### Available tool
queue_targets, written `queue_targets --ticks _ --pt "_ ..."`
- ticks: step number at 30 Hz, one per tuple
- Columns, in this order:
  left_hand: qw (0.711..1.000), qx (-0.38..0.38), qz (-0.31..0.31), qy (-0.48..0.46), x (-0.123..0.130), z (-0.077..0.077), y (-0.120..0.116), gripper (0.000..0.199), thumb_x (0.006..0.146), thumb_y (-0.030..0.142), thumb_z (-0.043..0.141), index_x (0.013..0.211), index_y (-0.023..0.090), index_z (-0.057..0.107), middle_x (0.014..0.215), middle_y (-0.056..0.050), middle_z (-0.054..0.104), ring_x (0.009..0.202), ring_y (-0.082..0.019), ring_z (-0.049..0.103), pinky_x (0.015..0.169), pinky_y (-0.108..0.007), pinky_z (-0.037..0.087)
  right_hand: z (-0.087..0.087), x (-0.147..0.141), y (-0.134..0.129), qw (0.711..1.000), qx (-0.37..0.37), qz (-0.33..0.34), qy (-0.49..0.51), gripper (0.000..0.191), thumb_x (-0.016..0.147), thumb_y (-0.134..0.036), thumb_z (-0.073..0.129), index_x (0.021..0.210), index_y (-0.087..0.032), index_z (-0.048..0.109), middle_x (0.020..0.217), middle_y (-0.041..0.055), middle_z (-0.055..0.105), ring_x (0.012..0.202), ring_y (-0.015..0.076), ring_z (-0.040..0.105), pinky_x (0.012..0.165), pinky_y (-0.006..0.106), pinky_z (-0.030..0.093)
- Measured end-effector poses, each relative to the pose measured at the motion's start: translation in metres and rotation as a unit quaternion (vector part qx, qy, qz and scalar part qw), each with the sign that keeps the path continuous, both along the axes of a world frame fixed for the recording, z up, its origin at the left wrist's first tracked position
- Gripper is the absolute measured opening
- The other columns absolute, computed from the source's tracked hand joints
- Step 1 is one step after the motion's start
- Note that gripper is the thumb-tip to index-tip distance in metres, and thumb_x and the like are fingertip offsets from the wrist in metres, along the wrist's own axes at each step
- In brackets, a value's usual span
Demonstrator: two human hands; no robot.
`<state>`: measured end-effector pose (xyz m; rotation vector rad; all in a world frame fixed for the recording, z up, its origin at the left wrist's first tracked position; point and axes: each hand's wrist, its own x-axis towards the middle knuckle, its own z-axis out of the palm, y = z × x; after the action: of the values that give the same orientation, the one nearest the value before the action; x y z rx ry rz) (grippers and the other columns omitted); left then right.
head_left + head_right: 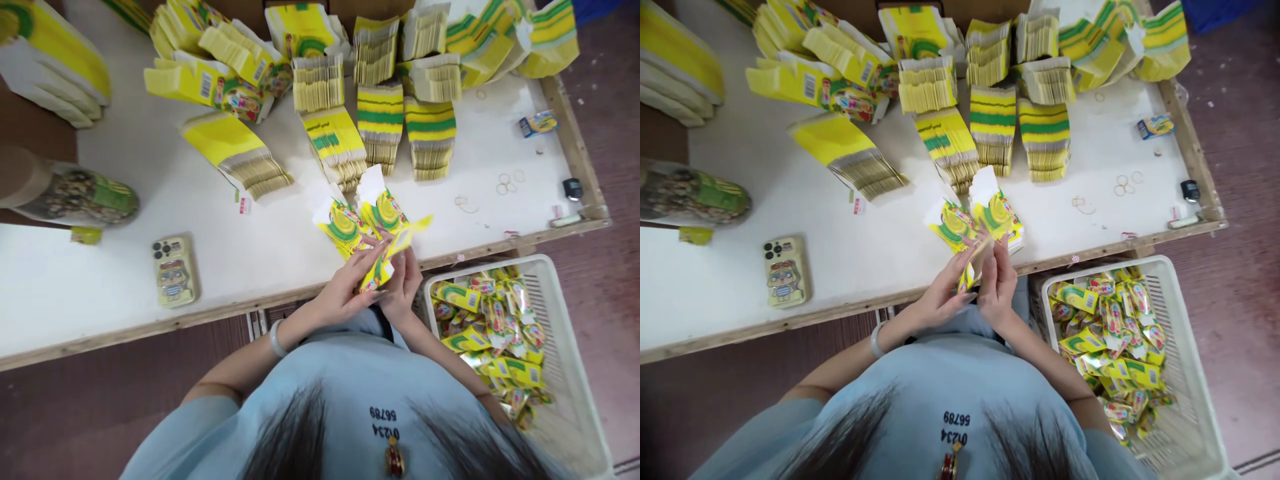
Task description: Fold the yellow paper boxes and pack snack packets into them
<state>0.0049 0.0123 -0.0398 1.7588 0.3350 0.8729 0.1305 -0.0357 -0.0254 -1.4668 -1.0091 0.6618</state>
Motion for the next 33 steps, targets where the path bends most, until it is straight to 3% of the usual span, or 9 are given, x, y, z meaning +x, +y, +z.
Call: queue_targets --ticks 4,7,11,16,21,25,28,30,33 --pt "0.991 -0.131 0.022 0.006 -0.005 0.008 -0.005 0.057 0.104 0.051 0.045 0.157 0.032 0.041 0.149 -0.008 0.059 0.143 -0.032 0.052 0.124 -0.052 0.039 0.010 0.002 0.001 0.999 0.001 -0.043 0.032 0.033 0.099 -0.053 0.055 0.094 -0.022 0.067 0.084 0.0020 0.071 0.076 0.0186 0.067 0.073 0.031 0.056" --pt "0.967 -0.242 0.070 0.027 -0.005 0.008 -0.015 0.053 0.102 0.057 0.046 0.145 0.027 0.057 0.132 -0.009 0.070 0.123 -0.031 0.065 0.111 -0.048 0.052 0.013 0.000 0.002 0.997 -0.044 -0.055 0.039 0.036 0.096 -0.057 0.059 0.088 -0.022 0.063 0.075 0.0003 0.067 0.070 0.0166 0.062 0.067 0.029 0.054" --pt "0.939 -0.316 0.130 0.031 -0.005 0.001 -0.029 0.057 0.100 0.061 0.048 0.146 0.028 0.054 0.115 -0.009 0.074 0.100 -0.028 0.071 0.088 -0.044 0.061 0.008 -0.005 -0.006 0.995 -0.040 -0.064 0.062 0.033 0.094 -0.052 0.064 0.110 -0.025 0.057 0.069 -0.0033 0.065 0.059 0.0140 0.059 0.060 0.026 0.052" --pt "0.958 -0.270 0.086 0.039 -0.024 -0.008 -0.040 0.075 0.101 0.053 0.051 0.163 0.032 0.013 0.117 -0.011 0.073 0.092 -0.023 0.073 0.083 -0.040 0.062 -0.003 0.007 -0.028 1.000 -0.006 0.010 0.024 0.031 0.091 -0.041 0.071 0.115 -0.024 0.064 0.094 0.0052 0.075 0.076 0.0180 0.072 0.066 0.029 0.058" --pt "0.959 -0.270 0.030 0.085 -0.044 -0.005 -0.040 0.049 0.101 0.049 0.054 0.145 0.028 0.046 0.117 -0.011 0.071 0.090 -0.022 0.072 0.076 -0.034 0.060 -0.004 0.025 -0.046 0.985 -0.061 0.161 0.005 0.020 0.098 -0.037 0.062 0.096 -0.024 0.078 0.085 0.0035 0.078 0.076 0.0186 0.072 0.069 0.031 0.058" --pt "0.962 -0.261 0.041 0.073 -0.043 -0.002 -0.037 0.027 0.102 0.045 0.052 0.119 0.026 0.061 0.098 -0.008 0.073 0.081 -0.021 0.069 0.069 -0.033 0.056 -0.013 0.017 -0.054 0.991 -0.054 0.123 -0.013 0.020 0.100 -0.034 0.060 0.100 -0.024 0.078 0.094 0.0057 0.079 0.084 0.0198 0.075 0.075 0.033 0.061" --pt "0.968 -0.240 0.074 0.025 -0.041 -0.006 -0.037 0.042 0.104 0.043 0.050 0.145 0.034 0.046 0.102 -0.006 0.075 0.076 -0.018 0.069 0.069 -0.031 0.057 -0.023 0.014 -0.057 0.996 -0.014 0.080 -0.028 0.036 0.097 -0.032 0.066 0.132 -0.028 0.066 0.105 0.0066 0.080 0.090 0.0216 0.078 0.084 0.038 0.064" --pt "0.969 -0.233 0.084 0.013 -0.042 -0.008 -0.036 0.058 0.105 0.046 0.045 0.160 0.035 0.029 0.105 -0.006 0.077 0.077 -0.017 0.072 0.075 -0.033 0.060 -0.025 0.019 -0.056 0.988 0.023 0.140 -0.055 0.042 0.094 -0.037 0.070 0.135 -0.031 0.065 0.111 0.0065 0.080 0.096 0.0236 0.078 0.089 0.042 0.064" --pt "0.970 -0.220 0.072 0.069 -0.046 -0.004 -0.032 0.053 0.106 0.051 0.040 0.150 0.028 0.054 0.119 -0.012 0.078 0.103 -0.024 0.076 0.098 -0.040 0.059 -0.020 0.026 -0.054 0.966 0.034 0.249 -0.065 0.041 0.086 -0.054 0.077 0.118 -0.029 0.075 0.122 0.0092 0.077 0.110 0.0278 0.075 0.094 0.044 0.064"
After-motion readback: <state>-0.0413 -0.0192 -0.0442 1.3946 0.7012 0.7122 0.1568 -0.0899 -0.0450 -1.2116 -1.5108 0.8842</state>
